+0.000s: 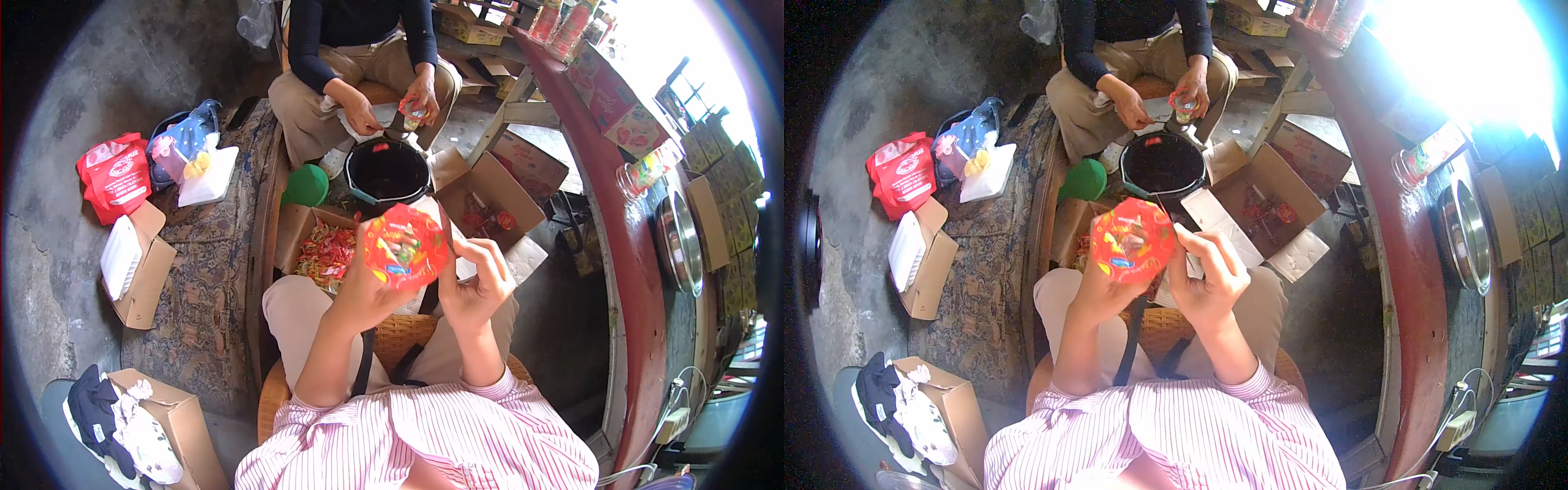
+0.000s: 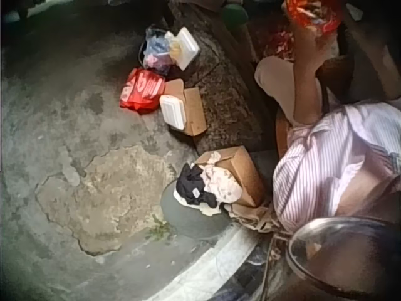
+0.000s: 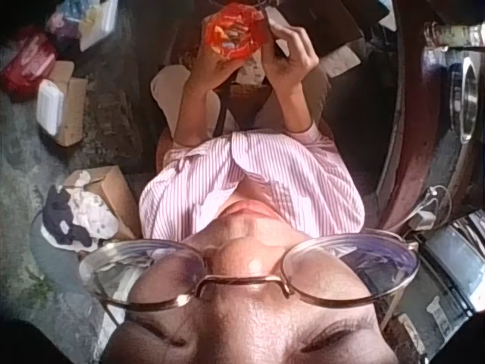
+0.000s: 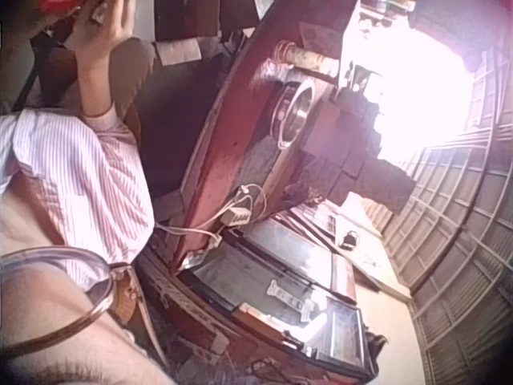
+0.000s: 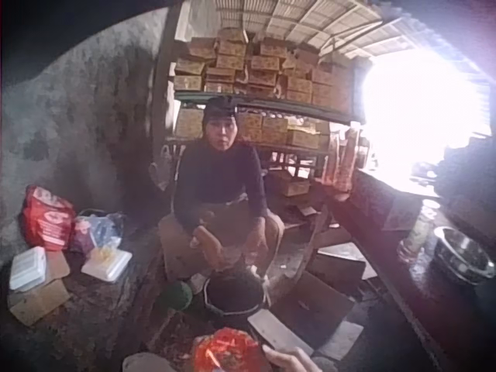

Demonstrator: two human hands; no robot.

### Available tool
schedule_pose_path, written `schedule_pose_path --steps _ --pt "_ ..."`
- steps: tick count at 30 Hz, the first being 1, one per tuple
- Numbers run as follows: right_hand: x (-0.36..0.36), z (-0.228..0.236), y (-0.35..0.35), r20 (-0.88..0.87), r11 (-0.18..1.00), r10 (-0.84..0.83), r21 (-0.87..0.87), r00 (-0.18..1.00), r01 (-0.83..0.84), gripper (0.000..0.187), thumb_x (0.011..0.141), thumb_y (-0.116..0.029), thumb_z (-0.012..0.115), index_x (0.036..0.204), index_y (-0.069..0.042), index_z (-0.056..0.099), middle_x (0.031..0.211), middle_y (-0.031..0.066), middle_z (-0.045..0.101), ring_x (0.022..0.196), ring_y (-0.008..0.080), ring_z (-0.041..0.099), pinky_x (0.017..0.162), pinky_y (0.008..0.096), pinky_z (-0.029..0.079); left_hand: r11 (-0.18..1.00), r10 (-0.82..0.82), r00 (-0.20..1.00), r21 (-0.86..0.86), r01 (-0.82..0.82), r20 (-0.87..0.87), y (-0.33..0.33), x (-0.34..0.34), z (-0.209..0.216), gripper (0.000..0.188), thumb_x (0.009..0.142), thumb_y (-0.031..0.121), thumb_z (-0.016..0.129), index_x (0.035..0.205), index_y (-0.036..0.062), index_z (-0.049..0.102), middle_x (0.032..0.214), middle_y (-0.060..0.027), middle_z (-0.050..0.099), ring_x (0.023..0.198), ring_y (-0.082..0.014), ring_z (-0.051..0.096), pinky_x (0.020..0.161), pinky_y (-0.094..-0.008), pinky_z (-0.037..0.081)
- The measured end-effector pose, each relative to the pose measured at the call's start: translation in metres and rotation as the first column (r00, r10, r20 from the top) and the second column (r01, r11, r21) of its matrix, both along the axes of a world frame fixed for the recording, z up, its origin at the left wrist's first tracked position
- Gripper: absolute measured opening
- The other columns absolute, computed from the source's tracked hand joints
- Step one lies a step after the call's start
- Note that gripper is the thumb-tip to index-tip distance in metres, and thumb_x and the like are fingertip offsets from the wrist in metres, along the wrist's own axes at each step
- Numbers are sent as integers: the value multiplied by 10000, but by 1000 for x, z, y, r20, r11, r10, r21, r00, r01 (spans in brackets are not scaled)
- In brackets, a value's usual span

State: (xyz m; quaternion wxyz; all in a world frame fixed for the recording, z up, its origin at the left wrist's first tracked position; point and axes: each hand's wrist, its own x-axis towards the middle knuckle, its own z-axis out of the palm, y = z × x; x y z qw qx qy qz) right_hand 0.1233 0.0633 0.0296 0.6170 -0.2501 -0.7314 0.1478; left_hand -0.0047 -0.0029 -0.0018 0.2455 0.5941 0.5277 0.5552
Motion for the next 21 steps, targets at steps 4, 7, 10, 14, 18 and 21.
schedule_pose_path --steps 4,7,10,14,18,21 --pt "4 3 1 4 1000 3 3 1000 -3 199 652 87 643 824 -11 624 672 104 591 569 159 579 520 223 447 985 22 988 171 4 -152 1 2 -4 584 721 297 655 1186 25 428 1204 -154 372 1115 -296 392 968 -404 269" --pt "3 2 2 -24 1000 -21 -24 999 21 190 654 81 650 816 -14 624 656 99 588 559 153 571 504 221 438 996 -2 996 89 10 -91 1 -1 3 500 719 247 651 1136 31 479 1174 -120 427 1111 -272 401 983 -410 246" --pt "4 -1 -2 -30 1000 17 -2 999 -17 186 654 82 652 810 -16 624 649 96 588 557 157 571 505 228 438 999 -17 999 -28 18 44 -2 -1 3 432 718 217 649 1088 34 521 1100 -90 492 1093 -253 421 990 -413 231" --pt "3 -3 -3 -22 1000 8 15 1000 -8 203 644 85 653 817 -19 628 652 97 589 560 169 575 515 237 444 997 27 1000 79 -27 -3 0 3 5 451 726 260 646 1097 39 516 1102 -88 511 1073 -242 451 1035 -412 137" --pt "1 -1 -1 -5 999 -19 32 1000 19 215 639 80 654 826 -25 633 656 98 589 563 177 578 520 243 447 999 20 1000 41 -20 -1 1 1 1 549 720 308 656 1147 26 458 1143 -104 487 1092 -264 437 1041 -418 118" --pt "1 -1 -1 19 999 -15 32 1000 14 220 639 76 654 832 -28 635 660 96 590 568 178 580 524 244 448 999 24 996 48 -20 -82 -1 -3 -1 583 717 323 662 1160 19 436 1152 -104 467 1097 -274 432 1049 -422 100"
